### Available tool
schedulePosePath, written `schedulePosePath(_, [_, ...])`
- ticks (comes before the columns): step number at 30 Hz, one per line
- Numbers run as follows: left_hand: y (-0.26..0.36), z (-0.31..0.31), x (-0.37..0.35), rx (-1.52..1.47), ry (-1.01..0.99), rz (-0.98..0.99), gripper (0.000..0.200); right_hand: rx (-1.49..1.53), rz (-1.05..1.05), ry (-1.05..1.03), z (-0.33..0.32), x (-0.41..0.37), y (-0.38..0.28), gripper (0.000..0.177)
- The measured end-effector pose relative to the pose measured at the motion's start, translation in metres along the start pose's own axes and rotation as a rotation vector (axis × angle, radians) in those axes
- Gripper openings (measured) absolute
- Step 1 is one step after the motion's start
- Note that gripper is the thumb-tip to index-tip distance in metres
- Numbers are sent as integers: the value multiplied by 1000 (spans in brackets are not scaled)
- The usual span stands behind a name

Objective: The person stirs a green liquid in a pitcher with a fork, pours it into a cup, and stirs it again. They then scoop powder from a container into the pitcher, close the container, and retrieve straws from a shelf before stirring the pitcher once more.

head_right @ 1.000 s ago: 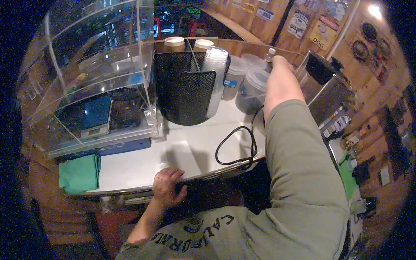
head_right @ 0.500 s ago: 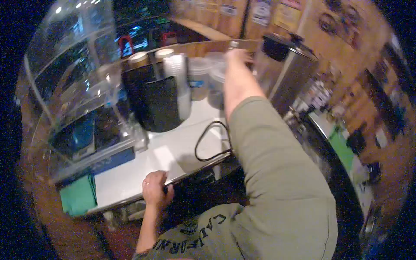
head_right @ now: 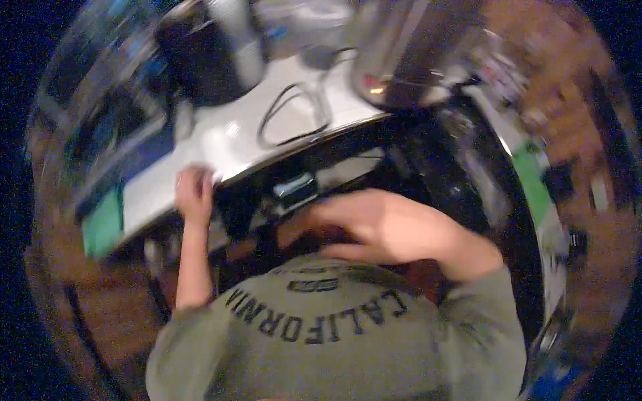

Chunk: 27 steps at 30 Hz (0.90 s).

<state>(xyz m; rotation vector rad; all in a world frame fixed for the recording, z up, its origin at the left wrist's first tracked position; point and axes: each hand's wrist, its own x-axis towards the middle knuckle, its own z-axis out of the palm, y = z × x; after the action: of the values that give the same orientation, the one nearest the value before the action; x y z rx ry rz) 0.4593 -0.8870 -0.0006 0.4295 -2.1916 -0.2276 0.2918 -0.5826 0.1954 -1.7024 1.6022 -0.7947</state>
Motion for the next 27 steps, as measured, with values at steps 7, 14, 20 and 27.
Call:
schedulePosePath(7, [62,-4,-66,-99,194,-304,10,-296,526,-113,106,-68,151,26])
schedulePosePath(14, [160,36,-265,-100,-5,-644,32,-430,487,-365,212,-62,224,25])
schedulePosePath(20, [123,-35,-363,-35,166,-1036,22,-71,308,-347,301,24,265,19])
schedulePosePath(27, [68,-64,-427,258,258,-1088,17,52,44,-85,360,219,272,20])
